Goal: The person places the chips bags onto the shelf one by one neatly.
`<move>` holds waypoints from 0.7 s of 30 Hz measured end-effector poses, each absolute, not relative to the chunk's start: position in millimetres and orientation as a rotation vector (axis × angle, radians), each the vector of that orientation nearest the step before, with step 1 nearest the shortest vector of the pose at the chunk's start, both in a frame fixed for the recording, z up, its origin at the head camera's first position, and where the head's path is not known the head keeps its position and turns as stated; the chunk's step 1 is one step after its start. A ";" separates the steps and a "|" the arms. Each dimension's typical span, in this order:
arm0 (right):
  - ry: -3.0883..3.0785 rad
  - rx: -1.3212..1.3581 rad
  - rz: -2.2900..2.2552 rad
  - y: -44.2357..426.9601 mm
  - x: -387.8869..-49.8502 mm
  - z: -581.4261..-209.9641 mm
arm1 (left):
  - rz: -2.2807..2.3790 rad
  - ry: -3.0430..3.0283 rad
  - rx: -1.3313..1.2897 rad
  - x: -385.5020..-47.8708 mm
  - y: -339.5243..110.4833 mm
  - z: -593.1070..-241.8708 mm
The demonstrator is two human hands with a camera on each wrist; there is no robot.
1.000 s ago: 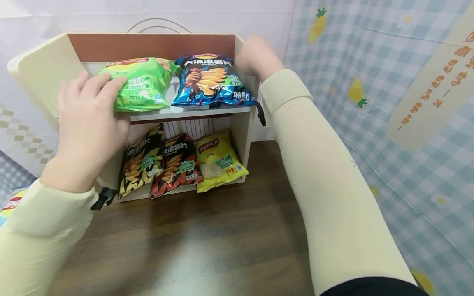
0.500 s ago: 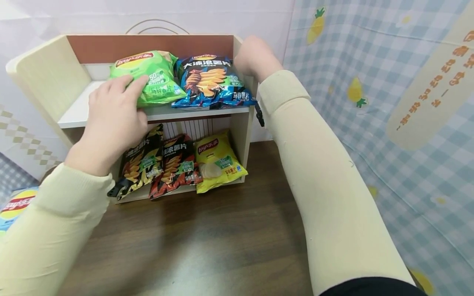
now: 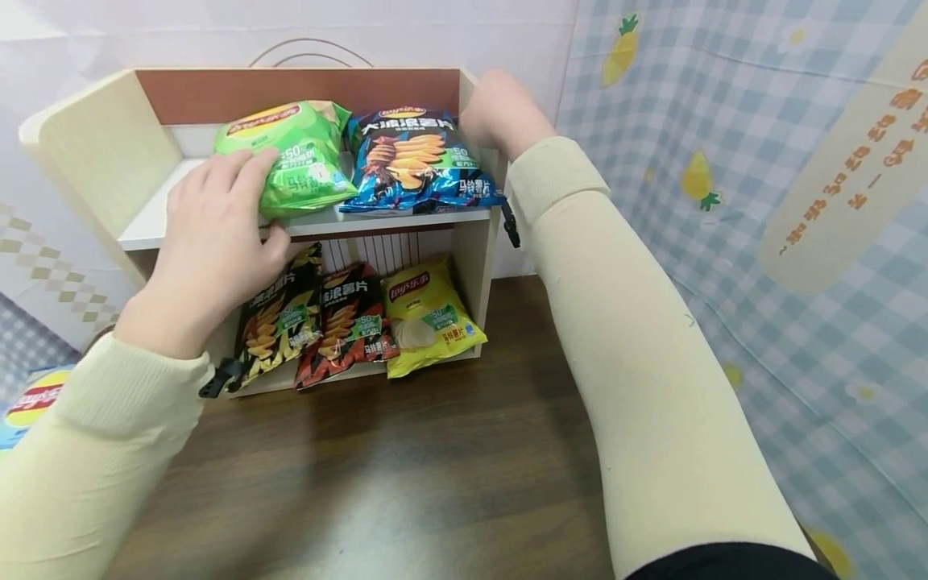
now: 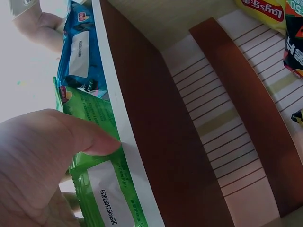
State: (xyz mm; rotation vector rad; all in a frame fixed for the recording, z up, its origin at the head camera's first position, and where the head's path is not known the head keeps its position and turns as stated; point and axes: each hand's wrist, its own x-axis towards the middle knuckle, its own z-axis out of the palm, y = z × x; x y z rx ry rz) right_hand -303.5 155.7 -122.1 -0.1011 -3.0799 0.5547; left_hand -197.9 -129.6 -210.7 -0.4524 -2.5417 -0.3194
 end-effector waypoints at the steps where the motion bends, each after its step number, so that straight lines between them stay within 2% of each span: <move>1: -3.081 -0.104 0.553 156.1 -303.6 -121.9 | -0.316 -2.527 -0.465 -196.9 -129.5 -211.4; 6: -3.080 -0.111 0.560 158.9 -303.5 -121.3 | -0.281 -2.387 -0.587 -187.8 -128.3 -218.4; 11: -3.070 -0.102 0.570 161.5 -302.3 -121.6 | -0.251 -2.124 -0.814 -170.8 -125.2 -231.5; 21: -3.071 -0.113 0.548 165.8 -300.4 -120.8 | -0.209 -2.086 -1.097 -142.0 -130.9 -279.2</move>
